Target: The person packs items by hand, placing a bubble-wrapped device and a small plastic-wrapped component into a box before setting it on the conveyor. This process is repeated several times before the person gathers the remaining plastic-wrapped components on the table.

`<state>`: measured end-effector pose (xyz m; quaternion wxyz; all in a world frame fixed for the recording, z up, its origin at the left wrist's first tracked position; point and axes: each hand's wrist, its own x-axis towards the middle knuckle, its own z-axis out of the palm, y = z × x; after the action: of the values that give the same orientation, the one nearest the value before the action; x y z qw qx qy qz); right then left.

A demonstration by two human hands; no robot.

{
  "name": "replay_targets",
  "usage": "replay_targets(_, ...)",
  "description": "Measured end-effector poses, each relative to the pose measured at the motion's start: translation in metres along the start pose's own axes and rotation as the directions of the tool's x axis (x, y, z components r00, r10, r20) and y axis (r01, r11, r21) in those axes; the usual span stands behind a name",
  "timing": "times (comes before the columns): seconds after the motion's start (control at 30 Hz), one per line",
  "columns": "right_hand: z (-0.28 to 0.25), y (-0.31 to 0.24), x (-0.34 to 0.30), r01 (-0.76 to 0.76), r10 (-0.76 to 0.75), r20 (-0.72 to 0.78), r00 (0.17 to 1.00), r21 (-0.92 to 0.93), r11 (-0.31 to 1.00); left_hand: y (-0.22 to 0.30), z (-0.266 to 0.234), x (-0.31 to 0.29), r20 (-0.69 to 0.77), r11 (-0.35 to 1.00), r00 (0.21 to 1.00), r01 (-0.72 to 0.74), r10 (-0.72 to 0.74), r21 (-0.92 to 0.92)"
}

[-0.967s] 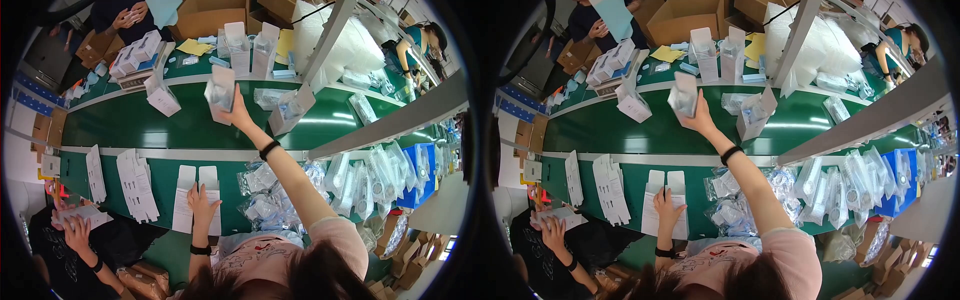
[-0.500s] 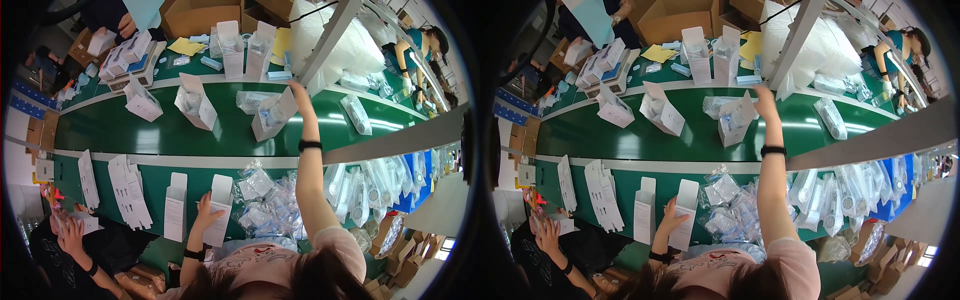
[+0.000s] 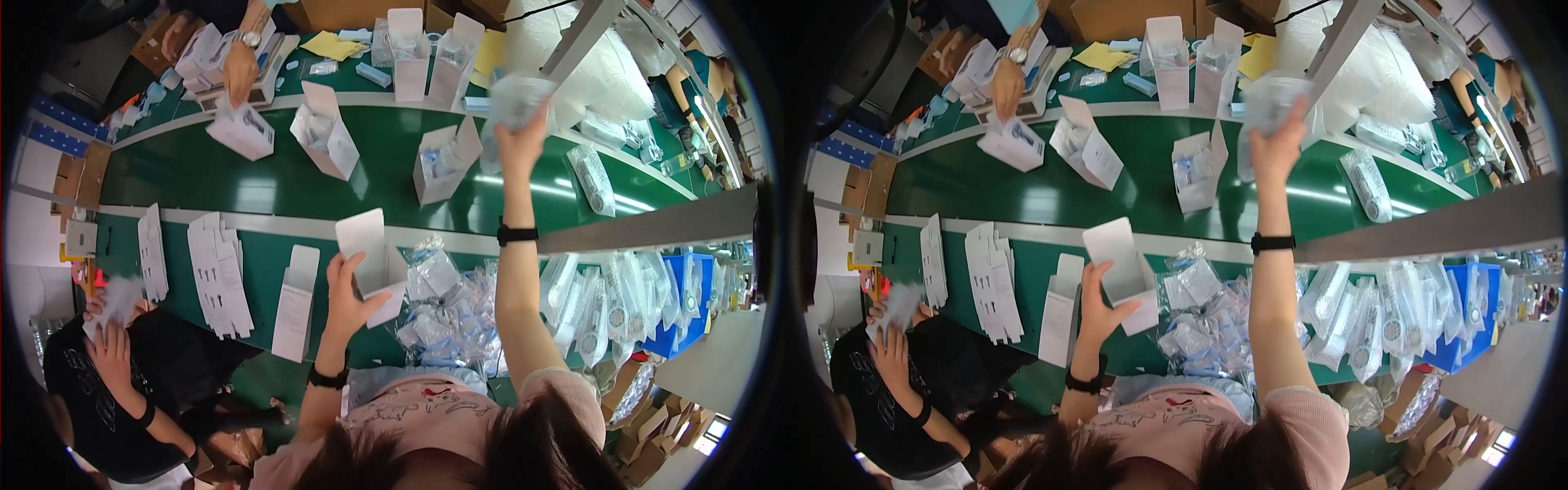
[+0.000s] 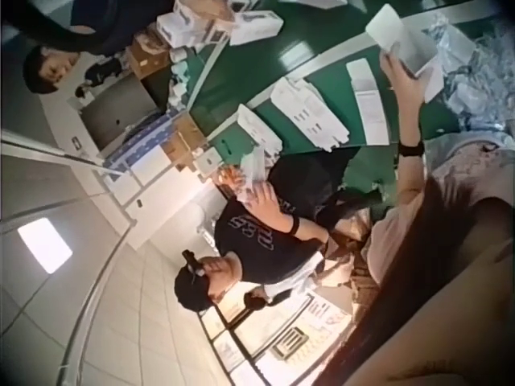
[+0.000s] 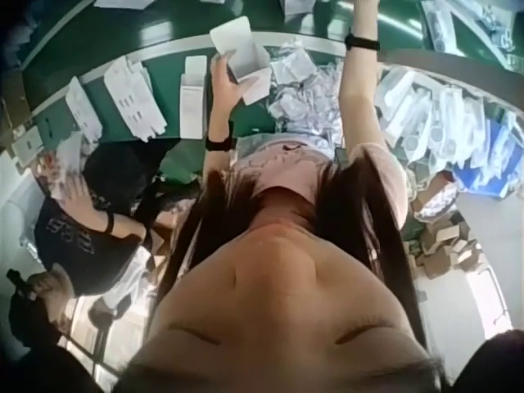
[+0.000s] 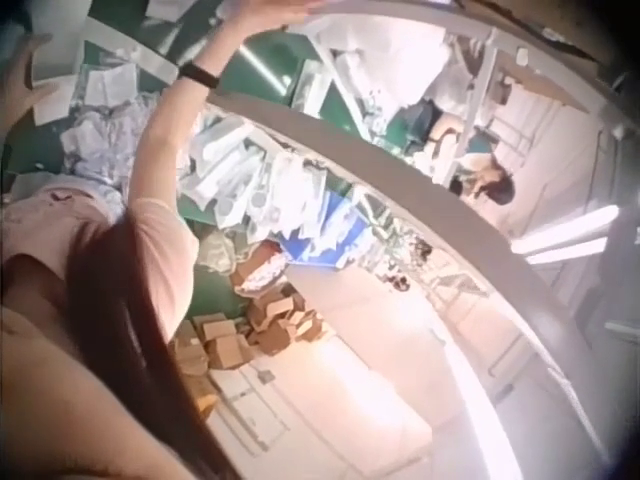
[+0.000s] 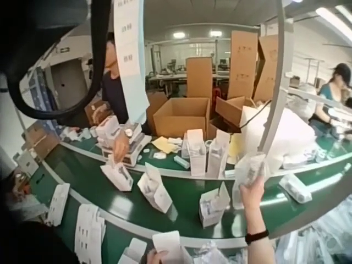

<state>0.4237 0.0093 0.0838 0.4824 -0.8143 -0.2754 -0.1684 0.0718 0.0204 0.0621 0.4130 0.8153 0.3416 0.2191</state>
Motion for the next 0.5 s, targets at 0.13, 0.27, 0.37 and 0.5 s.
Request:
replay_targets(0.13, -0.076, -0.053, -0.039, 0.160, -0.110, -0.387, 0.915, 0.099, 0.982, 0.001, 0.008, 0.002, -0.035, 0.998, 0.998, -0.058, 0.059, 0.022)
replay_targets(0.27, -0.106, -0.102, -0.113, -0.120, 0.219, -0.029, 0.975, 0.761, 0.637, -0.004, 0.028, -0.011, -0.099, 0.997, 0.995, -0.035, 0.028, -0.070)
replay_targets(0.37, -0.086, -0.123, -0.147, -0.298, 0.206, 0.215, 0.955, 0.681, 0.669, -0.012, 0.043, -0.020, -0.133, 0.989, 0.991, -0.004, -0.016, -0.146)
replay_targets(0.5, -0.073, -0.123, -0.174, 0.049, -0.138, 0.177, 0.974, 0.431, 0.901, -0.014, 0.056, -0.024, -0.206, 0.983, 0.976, 0.029, -0.067, -0.181)
